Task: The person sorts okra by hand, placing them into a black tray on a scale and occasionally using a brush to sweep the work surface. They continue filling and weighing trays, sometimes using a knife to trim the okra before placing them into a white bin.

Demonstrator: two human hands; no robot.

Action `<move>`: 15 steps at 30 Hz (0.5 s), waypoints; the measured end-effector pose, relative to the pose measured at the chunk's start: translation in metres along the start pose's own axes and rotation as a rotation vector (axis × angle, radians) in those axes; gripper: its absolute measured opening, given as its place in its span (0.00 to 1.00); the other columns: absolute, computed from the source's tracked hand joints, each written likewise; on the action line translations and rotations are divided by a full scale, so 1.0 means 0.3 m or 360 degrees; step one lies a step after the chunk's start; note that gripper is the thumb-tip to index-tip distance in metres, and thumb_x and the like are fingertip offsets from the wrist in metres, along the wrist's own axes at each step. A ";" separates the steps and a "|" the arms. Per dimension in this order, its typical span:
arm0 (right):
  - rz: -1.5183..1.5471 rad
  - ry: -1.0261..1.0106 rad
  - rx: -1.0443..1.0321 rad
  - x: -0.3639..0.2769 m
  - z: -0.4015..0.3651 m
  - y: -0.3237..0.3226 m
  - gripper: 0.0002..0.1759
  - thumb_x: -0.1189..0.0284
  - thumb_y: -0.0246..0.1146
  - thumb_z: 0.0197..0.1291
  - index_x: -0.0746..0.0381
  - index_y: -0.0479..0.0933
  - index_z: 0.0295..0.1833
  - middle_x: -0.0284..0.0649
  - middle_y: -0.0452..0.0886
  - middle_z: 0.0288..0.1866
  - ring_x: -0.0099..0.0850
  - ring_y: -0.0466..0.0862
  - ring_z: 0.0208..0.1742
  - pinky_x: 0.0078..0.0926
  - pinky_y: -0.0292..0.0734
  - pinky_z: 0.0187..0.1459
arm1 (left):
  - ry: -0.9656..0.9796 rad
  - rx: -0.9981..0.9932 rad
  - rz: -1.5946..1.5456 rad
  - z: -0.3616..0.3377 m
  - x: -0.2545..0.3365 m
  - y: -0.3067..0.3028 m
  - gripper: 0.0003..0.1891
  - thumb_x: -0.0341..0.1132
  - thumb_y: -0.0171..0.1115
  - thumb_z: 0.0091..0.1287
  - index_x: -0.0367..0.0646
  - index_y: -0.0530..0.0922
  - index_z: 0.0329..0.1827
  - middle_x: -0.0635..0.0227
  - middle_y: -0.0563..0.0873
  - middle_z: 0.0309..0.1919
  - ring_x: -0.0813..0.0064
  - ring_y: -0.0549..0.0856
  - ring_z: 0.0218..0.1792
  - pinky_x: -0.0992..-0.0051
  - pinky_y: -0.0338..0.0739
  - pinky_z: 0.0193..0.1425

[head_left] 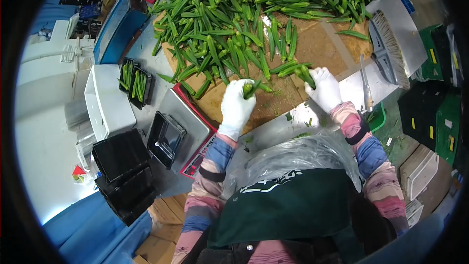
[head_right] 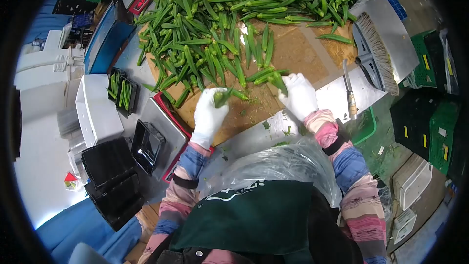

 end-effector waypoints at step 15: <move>-0.0009 -0.0190 -0.0150 0.077 0.046 0.154 0.31 0.75 0.66 0.53 0.60 0.72 0.65 0.43 0.79 0.52 0.42 0.78 0.56 0.39 0.73 0.57 | -0.0362 0.0101 -0.0516 0.175 0.007 0.087 0.20 0.30 0.65 0.60 0.39 0.76 0.56 0.49 0.88 0.44 0.46 0.87 0.47 0.60 0.81 0.54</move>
Point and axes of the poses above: each hand's wrist, its own z-axis towards the middle knuckle, its own y-axis out of the palm, x = y × z, the point moved 1 cm from there along z, towards the middle knuckle
